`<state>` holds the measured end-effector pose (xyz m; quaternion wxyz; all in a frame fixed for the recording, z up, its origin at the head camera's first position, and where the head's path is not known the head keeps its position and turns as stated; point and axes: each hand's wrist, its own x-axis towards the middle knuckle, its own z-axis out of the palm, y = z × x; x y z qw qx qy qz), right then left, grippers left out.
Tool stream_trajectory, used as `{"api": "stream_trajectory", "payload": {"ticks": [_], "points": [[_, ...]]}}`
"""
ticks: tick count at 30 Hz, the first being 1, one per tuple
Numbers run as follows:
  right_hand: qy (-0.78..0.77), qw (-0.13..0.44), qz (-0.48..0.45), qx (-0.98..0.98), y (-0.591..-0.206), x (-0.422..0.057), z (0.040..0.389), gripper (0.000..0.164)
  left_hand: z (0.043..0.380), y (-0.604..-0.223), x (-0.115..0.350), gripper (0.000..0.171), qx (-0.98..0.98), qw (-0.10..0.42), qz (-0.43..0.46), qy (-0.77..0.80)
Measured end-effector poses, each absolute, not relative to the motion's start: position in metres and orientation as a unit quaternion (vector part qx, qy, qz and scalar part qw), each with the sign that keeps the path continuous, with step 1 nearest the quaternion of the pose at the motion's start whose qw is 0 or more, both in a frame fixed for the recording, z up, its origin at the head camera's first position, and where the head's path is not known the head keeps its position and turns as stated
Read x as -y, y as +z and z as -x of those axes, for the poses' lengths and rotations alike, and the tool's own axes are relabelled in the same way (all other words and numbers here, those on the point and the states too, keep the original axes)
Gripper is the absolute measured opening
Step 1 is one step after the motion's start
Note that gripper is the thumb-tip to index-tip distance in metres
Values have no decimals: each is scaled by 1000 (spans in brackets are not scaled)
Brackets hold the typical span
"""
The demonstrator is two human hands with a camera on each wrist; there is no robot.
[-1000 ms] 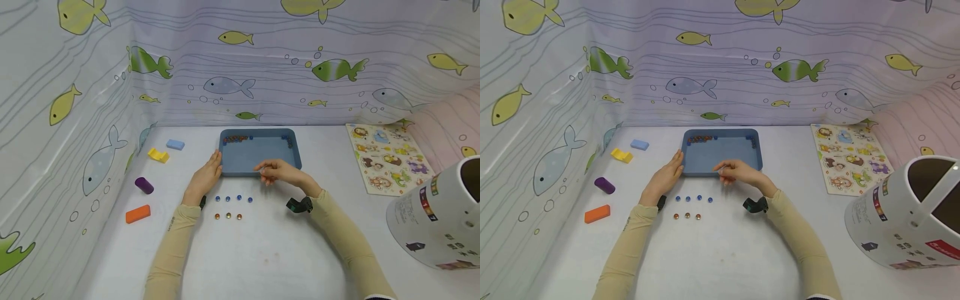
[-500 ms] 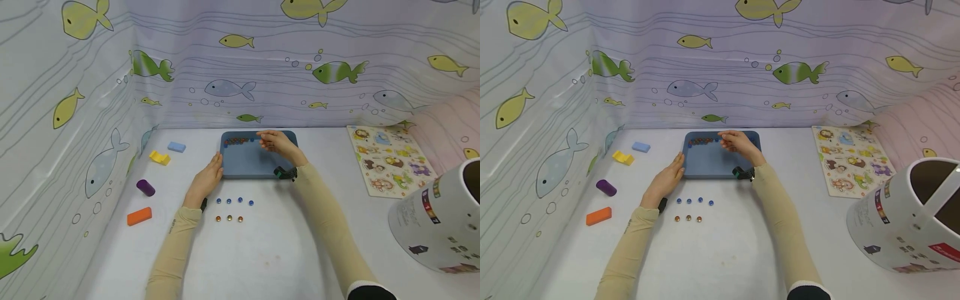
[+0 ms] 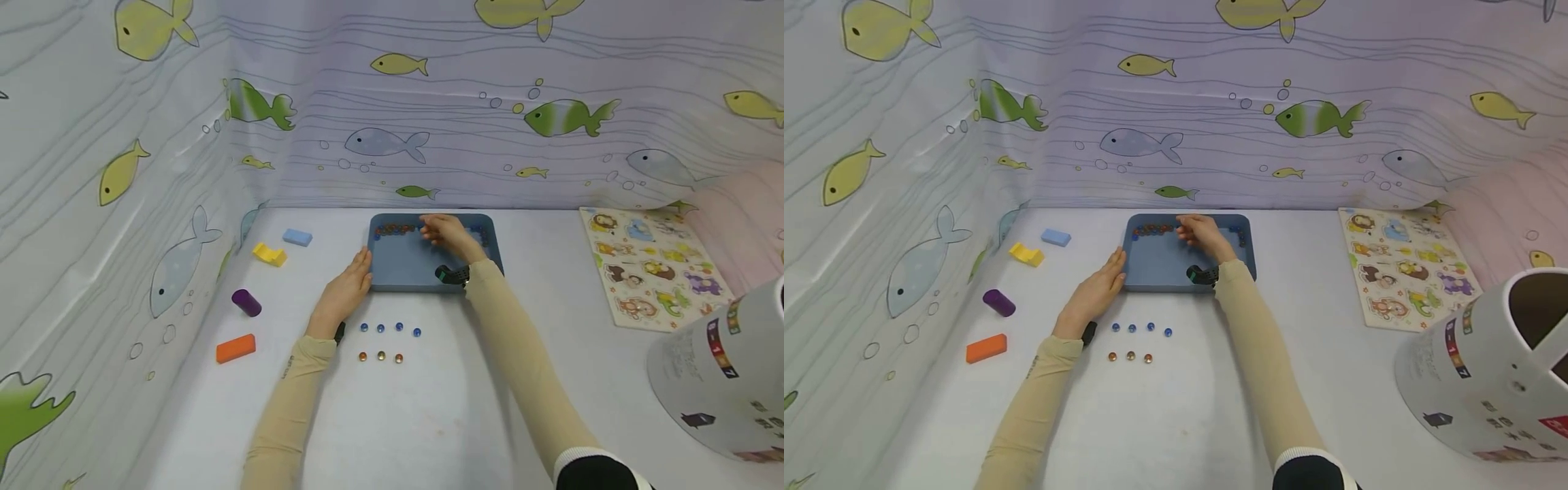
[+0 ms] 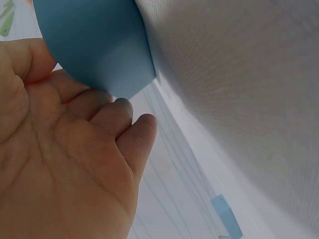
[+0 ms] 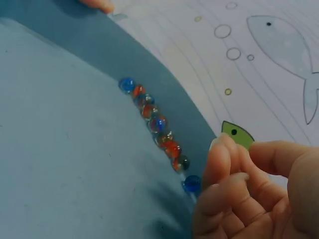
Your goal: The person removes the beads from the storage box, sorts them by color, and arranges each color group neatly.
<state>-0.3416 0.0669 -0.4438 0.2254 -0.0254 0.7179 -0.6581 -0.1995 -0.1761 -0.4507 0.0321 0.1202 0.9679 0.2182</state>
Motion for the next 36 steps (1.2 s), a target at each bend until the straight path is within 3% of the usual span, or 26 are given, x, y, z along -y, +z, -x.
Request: {"api": "stream_trajectory", "payload": {"ticks": [29,36], "points": [[-535,181,-13,-825,-451,-61,345,26,199,-448,172,55,-971,35,-104,214],[-567,208,-14,-797,-450,-63,342,30,198,-448,173,55,-969,37,-109,217]]}}
